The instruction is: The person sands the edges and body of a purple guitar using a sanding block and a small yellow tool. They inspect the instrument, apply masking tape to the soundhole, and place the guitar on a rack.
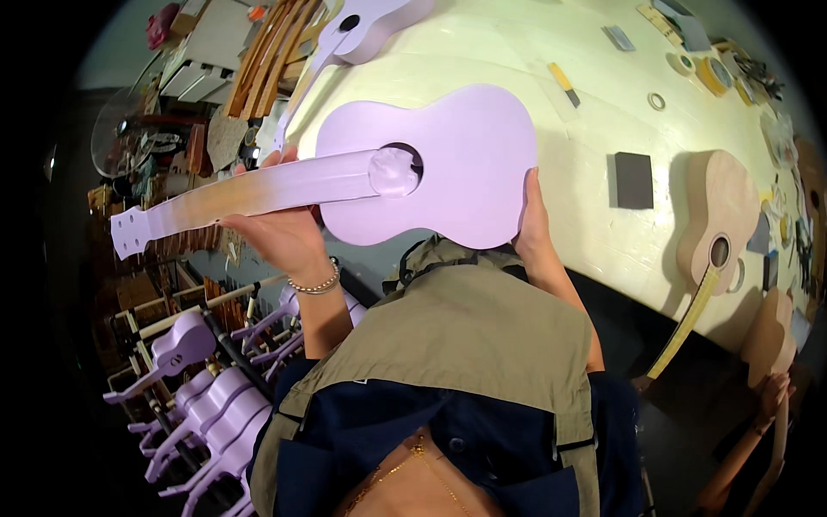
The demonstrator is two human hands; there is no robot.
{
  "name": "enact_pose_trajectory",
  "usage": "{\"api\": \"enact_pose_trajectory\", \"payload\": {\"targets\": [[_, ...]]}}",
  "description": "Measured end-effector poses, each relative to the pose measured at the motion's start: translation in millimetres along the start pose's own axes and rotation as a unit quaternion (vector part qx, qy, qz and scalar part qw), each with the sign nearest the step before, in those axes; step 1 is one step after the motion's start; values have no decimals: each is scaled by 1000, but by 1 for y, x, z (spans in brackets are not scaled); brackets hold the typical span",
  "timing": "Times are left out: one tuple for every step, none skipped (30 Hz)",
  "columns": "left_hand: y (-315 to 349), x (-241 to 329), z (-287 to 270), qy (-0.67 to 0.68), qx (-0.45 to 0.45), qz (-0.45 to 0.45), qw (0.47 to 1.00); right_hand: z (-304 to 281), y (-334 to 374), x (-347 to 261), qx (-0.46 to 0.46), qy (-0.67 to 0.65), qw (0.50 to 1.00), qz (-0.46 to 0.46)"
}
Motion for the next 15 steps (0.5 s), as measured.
{"api": "enact_pose_trajectory", "payload": {"targets": [[-1, -5, -5, -22, 17, 1, 1000, 1, -1, -1, 6, -1, 1000, 0], [-2, -10, -10, -44, 34, 1, 998, 3, -3, -1, 13, -2, 1000, 0], [-4, -19, -10, -59, 42, -4, 997, 1, -3, -6, 28, -4, 1000, -10], [-8, -24, -15, -56, 48, -11, 997, 4, -1, -9, 33, -2, 999, -8], [-12, -27, -17, -40, 42, -28, 998, 10, 0, -12, 39, 1, 999, -6], [-16, -30, -19, -37, 41, -36, 998, 13, 4, -16, 43, 2, 999, -5], [-21, -34, -24, -36, 45, -41, 997, 18, 4, -20, 36, 9, 999, -20], [-26, -39, -26, -32, 44, -51, 997, 21, 4, -24, 28, 16, 999, -35], [-29, -41, -32, -33, 48, -58, 997, 26, 4, -23, 16, 24, 999, -43], [-31, -44, -36, -34, 52, -64, 996, 29, 3, -24, 16, 40, 998, -43], [-35, -46, -35, -38, 50, -67, 996, 32, 3, -27, 8, 40, 998, -42], [-38, -45, -34, -46, 51, -67, 995, 37, 3, -28, -3, 38, 999, -37], [-41, -47, -35, -54, 48, -69, 995, 42, 4, -29, -12, 34, 999, -33], [-44, -51, -38, -50, 44, -79, 995, 46, 7, -31, -8, 49, 998, -31], [-46, -53, -38, -44, 37, -90, 994, 46, 8, -32, 2, 53, 998, -23]]}}
Point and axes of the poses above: each hand's wrist, its own y-axis away from the middle knuckle, its own z-axis out of the palm, x = y × z, the point moved 9 cm from there along -y, towards the middle knuckle, and after that the axes turned 1 degree about z, right-handed, at the moved point
